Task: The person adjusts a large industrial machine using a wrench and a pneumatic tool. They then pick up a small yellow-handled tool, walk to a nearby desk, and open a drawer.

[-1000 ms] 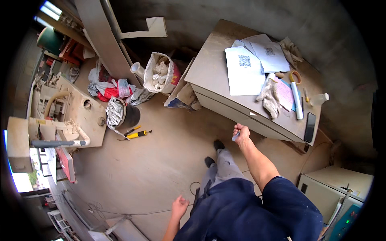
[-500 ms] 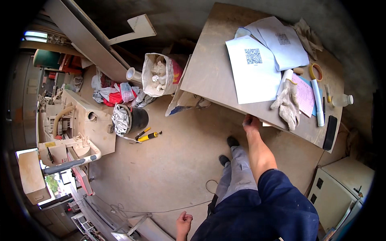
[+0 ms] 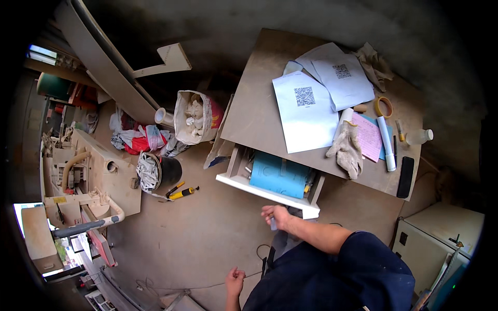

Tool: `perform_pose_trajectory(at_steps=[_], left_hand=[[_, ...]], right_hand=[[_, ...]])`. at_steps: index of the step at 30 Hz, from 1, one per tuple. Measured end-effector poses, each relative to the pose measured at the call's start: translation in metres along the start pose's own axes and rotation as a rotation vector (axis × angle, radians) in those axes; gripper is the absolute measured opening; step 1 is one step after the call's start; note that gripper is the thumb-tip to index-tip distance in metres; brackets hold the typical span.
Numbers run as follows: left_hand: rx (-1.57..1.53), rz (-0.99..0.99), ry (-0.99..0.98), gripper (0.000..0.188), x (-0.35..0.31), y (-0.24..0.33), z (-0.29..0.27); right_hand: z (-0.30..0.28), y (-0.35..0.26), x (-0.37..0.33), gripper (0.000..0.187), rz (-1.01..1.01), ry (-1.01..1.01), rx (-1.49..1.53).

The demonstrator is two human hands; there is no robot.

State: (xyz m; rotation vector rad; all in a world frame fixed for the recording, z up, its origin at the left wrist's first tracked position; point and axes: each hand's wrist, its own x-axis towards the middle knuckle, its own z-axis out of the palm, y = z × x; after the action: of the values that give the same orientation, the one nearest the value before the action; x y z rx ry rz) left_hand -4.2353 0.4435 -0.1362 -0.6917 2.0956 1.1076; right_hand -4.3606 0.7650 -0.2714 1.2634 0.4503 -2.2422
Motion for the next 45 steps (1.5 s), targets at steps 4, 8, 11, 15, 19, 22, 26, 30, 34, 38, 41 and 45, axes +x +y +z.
perform_pose_trajectory(at_steps=[4, 8, 11, 15, 19, 22, 26, 30, 34, 38, 41, 45], left_hand=[[0.011, 0.038, -0.024, 0.048, 0.009, -0.005, 0.005], [-0.013, 0.037, -0.014, 0.047, 0.003, 0.003, 0.013], [-0.032, 0.031, -0.003, 0.047, -0.001, 0.000, 0.013], [-0.062, 0.035, 0.035, 0.047, -0.008, -0.008, 0.009], [-0.078, 0.025, 0.078, 0.048, -0.019, -0.011, 0.006], [-0.119, 0.030, 0.110, 0.048, -0.029, -0.023, 0.002], [-0.238, -0.004, 0.200, 0.047, -0.056, -0.070, 0.001], [-0.240, 0.066, 0.327, 0.042, -0.113, -0.123, -0.009], [-0.344, 0.104, 0.548, 0.037, -0.168, -0.182, -0.035], [-0.498, 0.173, 0.859, 0.029, -0.249, -0.262, -0.095], [-0.593, 0.315, 1.224, 0.019, -0.350, -0.323, -0.145], [-0.570, 0.642, 1.609, 0.014, -0.499, -0.359, -0.231]], right_hand=[[0.050, -0.029, -0.049, 0.025, -0.253, -0.072, 0.172], [0.044, -0.036, -0.052, 0.038, -0.216, 0.196, 0.265], [0.044, -0.003, -0.064, 0.034, -0.057, 0.098, -0.093], [0.039, 0.076, -0.064, 0.030, 0.085, -0.092, -0.652], [0.018, 0.095, -0.037, 0.067, -0.108, -0.086, -1.442], [0.015, 0.097, -0.040, 0.076, -0.424, 0.031, -1.704], [0.016, 0.086, -0.039, 0.074, -0.454, 0.056, -1.858], [0.014, 0.086, -0.032, 0.068, -0.720, 0.261, -1.786], [-0.006, 0.045, 0.004, 0.061, -0.965, 0.445, -1.733], [0.000, -0.006, 0.060, 0.050, -0.638, 0.878, -1.882], [0.066, 0.112, 0.084, 0.039, -0.471, 0.669, -2.247], [0.139, 0.328, 0.119, 0.028, -0.449, -0.413, -3.982]])
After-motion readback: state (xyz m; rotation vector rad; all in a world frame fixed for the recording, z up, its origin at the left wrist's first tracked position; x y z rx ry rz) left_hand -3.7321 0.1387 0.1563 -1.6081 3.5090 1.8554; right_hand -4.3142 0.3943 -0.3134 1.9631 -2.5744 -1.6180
